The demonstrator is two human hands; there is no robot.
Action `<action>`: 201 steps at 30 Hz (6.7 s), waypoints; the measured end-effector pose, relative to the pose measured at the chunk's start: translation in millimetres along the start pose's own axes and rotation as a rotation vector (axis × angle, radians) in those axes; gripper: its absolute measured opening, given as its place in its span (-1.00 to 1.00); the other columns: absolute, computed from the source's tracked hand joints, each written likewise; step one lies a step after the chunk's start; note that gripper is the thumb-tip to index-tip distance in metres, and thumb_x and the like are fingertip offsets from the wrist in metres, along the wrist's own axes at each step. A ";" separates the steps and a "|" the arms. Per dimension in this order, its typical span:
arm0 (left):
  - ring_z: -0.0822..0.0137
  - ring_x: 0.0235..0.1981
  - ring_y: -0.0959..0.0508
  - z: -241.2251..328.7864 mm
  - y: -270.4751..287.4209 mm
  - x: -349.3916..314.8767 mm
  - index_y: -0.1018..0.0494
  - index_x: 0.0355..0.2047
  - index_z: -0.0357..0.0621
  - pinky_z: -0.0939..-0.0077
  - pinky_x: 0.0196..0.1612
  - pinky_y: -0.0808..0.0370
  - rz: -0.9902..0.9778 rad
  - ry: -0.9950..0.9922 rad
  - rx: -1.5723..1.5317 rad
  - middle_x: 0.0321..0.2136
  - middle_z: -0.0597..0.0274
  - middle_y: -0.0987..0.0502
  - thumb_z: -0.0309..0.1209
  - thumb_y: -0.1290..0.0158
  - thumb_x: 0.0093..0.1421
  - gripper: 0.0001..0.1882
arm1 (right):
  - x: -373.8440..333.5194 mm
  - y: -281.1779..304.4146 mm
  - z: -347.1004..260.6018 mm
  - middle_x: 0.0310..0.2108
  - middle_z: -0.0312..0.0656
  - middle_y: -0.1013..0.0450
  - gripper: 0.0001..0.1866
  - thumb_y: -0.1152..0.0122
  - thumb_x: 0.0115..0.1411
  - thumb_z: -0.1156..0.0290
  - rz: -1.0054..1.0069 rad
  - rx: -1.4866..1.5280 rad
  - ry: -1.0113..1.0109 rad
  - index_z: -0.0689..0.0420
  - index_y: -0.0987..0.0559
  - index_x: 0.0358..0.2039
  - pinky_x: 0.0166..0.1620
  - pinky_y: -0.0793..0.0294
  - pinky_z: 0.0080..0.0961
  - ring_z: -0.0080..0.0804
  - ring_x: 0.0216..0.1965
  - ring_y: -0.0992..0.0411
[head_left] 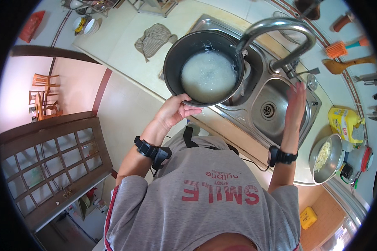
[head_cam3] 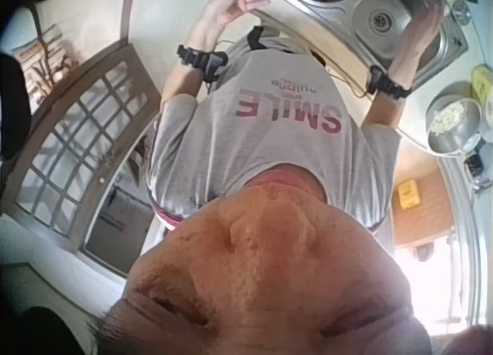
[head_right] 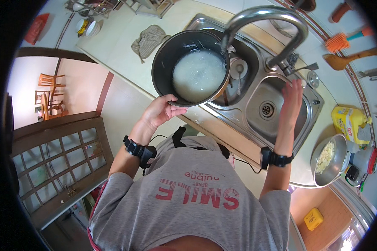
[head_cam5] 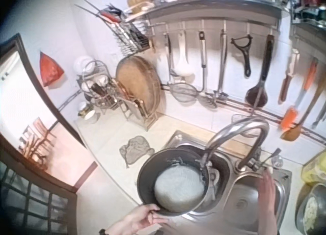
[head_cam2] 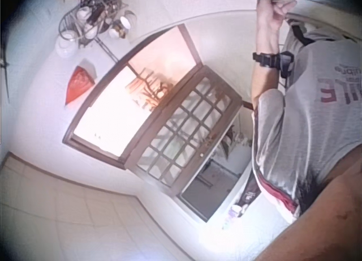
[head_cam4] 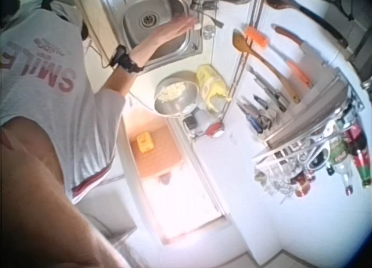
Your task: The person washes rice in a pot under running water, rinsing and draining it multiple times. They then place the pot into a rice cooker, close the lid, and plug it in. Finally, they retrieve a package of meat from the refrigerator and wash their hands.
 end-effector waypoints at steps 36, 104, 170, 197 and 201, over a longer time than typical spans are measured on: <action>0.01 -0.33 -0.71 248.4 338.5 -174.9 -0.46 -0.23 -0.40 0.28 -0.19 -0.73 0.171 -0.231 -0.222 -0.27 -0.17 -0.64 -0.53 0.06 0.25 -0.83 | -276.3 -620.4 70.9 0.21 0.01 -0.33 -0.51 -0.10 0.35 0.27 -0.686 -0.087 0.794 0.19 -0.38 0.23 0.28 -0.22 -0.38 -0.31 0.24 -0.29; -0.05 -0.21 -0.65 92.4 589.3 -285.9 -0.44 -0.11 -0.44 0.08 -0.09 -0.64 0.540 -0.411 -0.646 -0.20 -0.20 -0.61 -0.44 0.02 0.23 -0.70 | -84.6 -666.4 284.2 0.25 -0.01 -0.34 -0.55 0.07 0.31 0.46 -0.633 -1.468 0.976 0.16 -0.41 0.21 0.33 -0.16 -0.09 -0.09 0.35 -0.18; 0.36 0.06 -0.49 1306.2 1734.7 -510.4 -0.25 0.27 -0.40 0.51 0.17 -0.37 1.106 -1.264 -0.203 0.07 0.10 -0.49 -0.72 0.11 0.16 -0.39 | -819.4 -2435.5 618.2 -0.68 -0.18 -0.31 -0.65 -0.26 0.18 0.29 -1.955 -0.555 0.241 0.21 -0.31 -0.52 -0.48 -0.33 -0.34 -0.39 -0.61 -0.36; 0.47 -0.01 -0.54 2201.2 1653.3 -237.2 -0.31 0.25 -0.38 0.60 0.09 -0.46 -0.079 -1.113 0.766 0.00 0.17 -0.55 -0.57 0.11 0.25 -0.48 | -395.2 -2802.0 400.9 -0.58 -0.40 -0.36 -0.69 -0.19 0.37 0.26 -0.816 -0.083 0.338 0.06 -0.31 -0.44 -0.50 -0.33 -0.73 -0.72 -0.57 -0.37; 0.51 -0.07 -0.56 2298.1 1572.8 -175.7 -0.34 0.20 -0.40 0.67 0.01 -0.49 -0.281 -1.190 0.768 -0.03 0.19 -0.57 -0.56 0.11 0.24 -0.51 | -340.0 -2810.5 352.8 -0.59 -0.37 -0.40 -0.70 -0.18 0.37 0.21 -0.629 -0.090 0.501 0.06 -0.33 -0.42 -0.49 -0.32 -0.76 -0.73 -0.56 -0.37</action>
Point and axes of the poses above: each hand's wrist, its own x-axis towards the middle knuckle, its own y-axis out of the back of the hand, z = x × y, the point moved 8 cm from there along x, towards the middle knuckle
